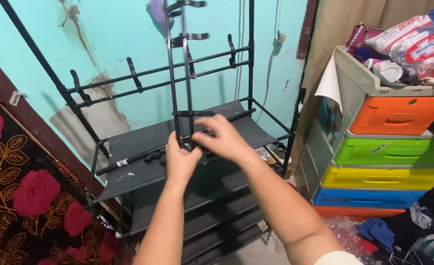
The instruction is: The person removes shoes from a metal shoe rack, then disassembles the rack by detaching horizontal bars and hooks. The person handles several pairs of shoes and multiple rack components, placing them on the floor or lower shelves.
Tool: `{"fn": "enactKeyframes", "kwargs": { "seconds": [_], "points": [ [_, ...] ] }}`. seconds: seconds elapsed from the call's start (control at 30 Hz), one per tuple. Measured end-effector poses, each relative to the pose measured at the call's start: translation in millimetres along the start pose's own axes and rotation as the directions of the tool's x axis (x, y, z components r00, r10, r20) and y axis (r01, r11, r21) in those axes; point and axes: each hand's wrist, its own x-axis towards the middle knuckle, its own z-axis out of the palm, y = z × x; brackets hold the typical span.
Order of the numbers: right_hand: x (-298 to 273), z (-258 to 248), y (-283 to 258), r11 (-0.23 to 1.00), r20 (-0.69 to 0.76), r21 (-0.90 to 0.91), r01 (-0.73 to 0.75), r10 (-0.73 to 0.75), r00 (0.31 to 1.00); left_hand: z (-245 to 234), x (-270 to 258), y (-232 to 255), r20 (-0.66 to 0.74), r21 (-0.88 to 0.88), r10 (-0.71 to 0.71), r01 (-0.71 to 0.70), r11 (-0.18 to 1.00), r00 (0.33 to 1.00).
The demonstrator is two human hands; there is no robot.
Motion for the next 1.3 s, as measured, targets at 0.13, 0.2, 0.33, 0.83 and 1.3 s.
{"fn": "enactKeyframes", "kwargs": {
  "seconds": [0.13,0.2,0.33,0.83,1.3],
  "points": [
    [1.5,3.7,-9.1,0.944,0.237,-0.249,-0.215,0.274,0.932,3.3,-1.0,5.2,-0.048,0.169,-0.017,0.025,0.985,0.999],
    [1.1,7.7,-5.5,0.994,0.168,-0.105,0.003,0.015,0.986,4.7,3.5,1.2,-0.075,0.169,0.014,-0.001,0.986,0.997],
    [-3.7,8.8,12.3,0.997,0.133,-0.029,0.068,-0.063,0.989,2.2,13.6,-23.2,-0.065,0.076,-0.031,0.036,0.996,0.997],
    [-10.7,-1.5,40.9,0.996,0.057,-0.053,0.069,-0.066,0.996,-4.9,20.2,-11.9,0.469,-0.336,-0.411,0.588,0.736,0.782],
    [-11.0,2.0,65.2,0.97,0.277,0.106,-0.221,0.184,0.943,6.0,20.9,-34.0,0.217,-0.175,-0.199,0.238,0.955,0.956]
  ]
}}
